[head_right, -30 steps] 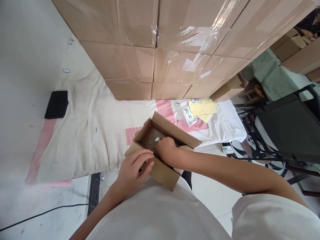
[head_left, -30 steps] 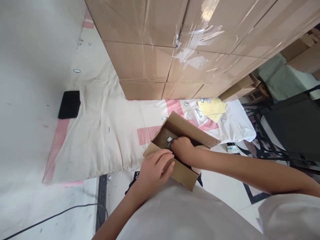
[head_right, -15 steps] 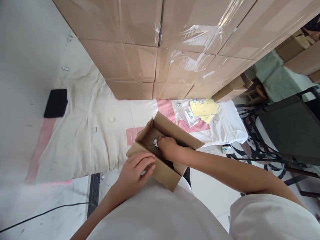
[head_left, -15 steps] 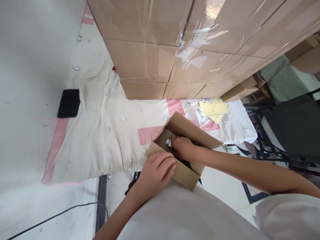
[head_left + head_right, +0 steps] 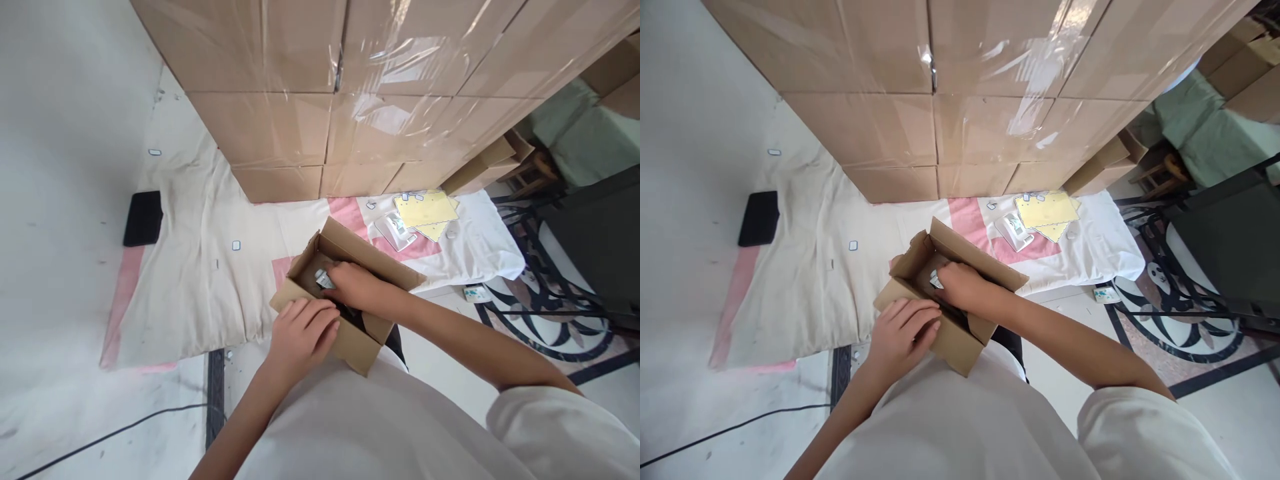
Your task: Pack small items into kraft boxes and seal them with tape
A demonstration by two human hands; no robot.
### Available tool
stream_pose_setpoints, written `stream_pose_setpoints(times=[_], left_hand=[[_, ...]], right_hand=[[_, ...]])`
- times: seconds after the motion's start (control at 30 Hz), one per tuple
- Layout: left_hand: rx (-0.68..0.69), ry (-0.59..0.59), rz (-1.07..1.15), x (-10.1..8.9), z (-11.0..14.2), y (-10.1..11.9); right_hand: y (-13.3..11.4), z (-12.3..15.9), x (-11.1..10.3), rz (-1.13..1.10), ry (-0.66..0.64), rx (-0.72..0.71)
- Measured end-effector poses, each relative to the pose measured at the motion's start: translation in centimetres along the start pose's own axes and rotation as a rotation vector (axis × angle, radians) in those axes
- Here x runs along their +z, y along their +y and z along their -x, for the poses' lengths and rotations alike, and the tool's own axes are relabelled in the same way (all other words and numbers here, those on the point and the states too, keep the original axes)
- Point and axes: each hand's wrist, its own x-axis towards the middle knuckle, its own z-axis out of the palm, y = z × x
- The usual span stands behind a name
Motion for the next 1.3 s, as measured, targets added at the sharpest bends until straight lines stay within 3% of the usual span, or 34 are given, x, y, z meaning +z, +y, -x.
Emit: stream_pose_setpoints(times=[0.07,0.13,0.2,0.27,0.33,0.43,0.57,0.67,0.73,0.8,0.87,0.97,1.07,1.3], left_hand=[[-0.008,0.063,-0.02,-0.3,0.3,-0.4],[-0.037,0.175,-0.07,-0.7,0.6,-1.3],[-0.098,0.288,-0.105,-1.2,0.6,-2.4],[-0.192,0.302,-0.043,-1.8,0.4,-3.6],[-0.258,0.177,0.068,-2.2,-0.1,-4.7],[-0.207,-0.082,0.199,-2.9,-1.1,-6.0],[-0.106,-0.226,0.202,-4.1,-2.2,-7.1],[-0.128,-0.204,0.148,-4.3,-3.1,-6.9],[-0.238,-0.134,0.057,-3.7,-3.8,-6.3],[-0.369,-0.1,-0.041,-2.6,-4.6,-5.6],[-0.445,-0.099,-0.042,-1.4,-5.2,-5.1],[-0.518,-0.107,0.161,-0.1,-5.4,-4.7],[-0.59,-0.116,0.297,0.3,-5.1,-4.6],[-0.642,-0.115,0.257,0.6,-4.2,-4.1]], right_hand=[[0.6,2.6,-0.9,-0.092,0.216,-0.168],[1.6,5.7,-1.1,-0.183,0.517,-0.342],[2.9,8.4,-0.1,-0.228,0.758,-0.422],[4.2,10.3,2.2,-0.246,0.874,-0.421],[5.3,11.4,5.3,-0.25,0.878,-0.379],[6.6,11.7,9.7,-0.233,0.805,-0.306],[8.1,10.8,12.2,-0.233,0.782,-0.294],[9.3,10.2,11.7,-0.243,0.934,-0.314],[9.9,10.0,10.7,-0.267,1.121,-0.217],[10.3,10.0,9.6,-0.395,1.211,-0.096],[10.6,10.2,8.6,-0.592,1.161,-0.066],[10.8,10.4,7.6,-0.744,1.068,-0.105],[10.5,10.1,7.4,-0.698,1.044,-0.109],[9.6,8.1,7.9,-0.629,1.059,-0.149]])
